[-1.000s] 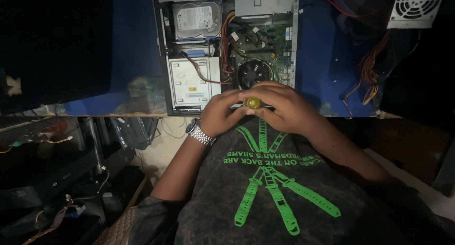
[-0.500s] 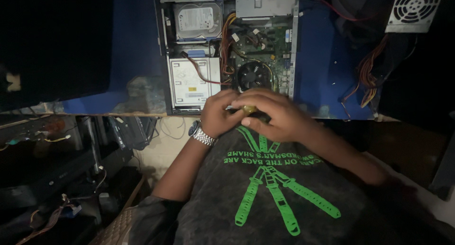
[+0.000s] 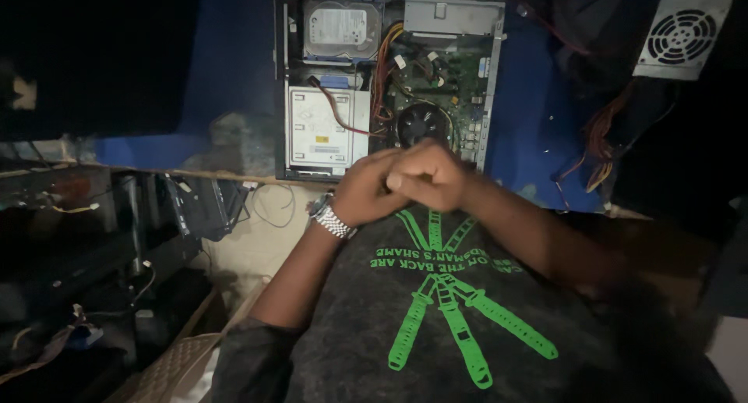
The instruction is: The person uses a yellow-handled screwdriver to remove and install screws on the motherboard inside an open desktop computer case. They repeatedly place screws on the work surface and pick them up again while working on the same area.
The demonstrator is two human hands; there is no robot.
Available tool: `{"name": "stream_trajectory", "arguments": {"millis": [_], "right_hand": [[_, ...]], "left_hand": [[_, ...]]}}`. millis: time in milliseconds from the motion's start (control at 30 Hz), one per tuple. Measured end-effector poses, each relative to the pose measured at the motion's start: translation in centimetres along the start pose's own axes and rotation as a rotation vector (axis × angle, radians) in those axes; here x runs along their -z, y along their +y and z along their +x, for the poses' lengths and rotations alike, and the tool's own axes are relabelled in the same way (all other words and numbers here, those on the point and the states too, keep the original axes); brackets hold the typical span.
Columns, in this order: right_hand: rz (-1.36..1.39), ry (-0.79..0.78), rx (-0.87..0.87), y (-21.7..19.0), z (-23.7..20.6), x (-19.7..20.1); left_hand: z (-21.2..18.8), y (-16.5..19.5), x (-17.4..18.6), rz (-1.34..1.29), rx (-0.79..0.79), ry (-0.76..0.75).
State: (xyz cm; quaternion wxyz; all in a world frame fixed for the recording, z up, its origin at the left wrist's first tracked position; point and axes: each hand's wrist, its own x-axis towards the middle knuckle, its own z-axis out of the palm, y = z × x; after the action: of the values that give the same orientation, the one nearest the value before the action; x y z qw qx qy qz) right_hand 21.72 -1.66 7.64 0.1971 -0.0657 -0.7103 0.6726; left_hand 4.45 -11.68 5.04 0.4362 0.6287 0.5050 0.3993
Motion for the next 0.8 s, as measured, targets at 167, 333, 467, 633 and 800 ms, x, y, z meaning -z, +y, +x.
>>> {"name": "stream_trajectory", "arguments": {"millis": [167,333,467,633,800], "right_hand": [[-0.111,-0.104,-0.087,-1.2,0.8,0.2],[-0.105,-0.041,-0.085,-1.9,0.9,0.2],[-0.197,0.109,-0.162,-2.7,1.1,-1.5],[-0.114,0.473,0.007,-3.8,1.0,-7.8],[-0.232,0.533,0.01,-2.3,1.6,-8.8]], "left_hand": [[-0.5,0.1,1.6,-0.096,-0.04,-0.063],[-0.5,-0.8,1.5,-0.077,-0.062,-0.024],[-1.0,-1.3,1.3,0.004,-0.082,0.065],[-1.4,-1.4,2.7,-0.026,-0.03,0.133],[-0.8,-1.5,4.1,-0.035,-0.022,0.001]]}}
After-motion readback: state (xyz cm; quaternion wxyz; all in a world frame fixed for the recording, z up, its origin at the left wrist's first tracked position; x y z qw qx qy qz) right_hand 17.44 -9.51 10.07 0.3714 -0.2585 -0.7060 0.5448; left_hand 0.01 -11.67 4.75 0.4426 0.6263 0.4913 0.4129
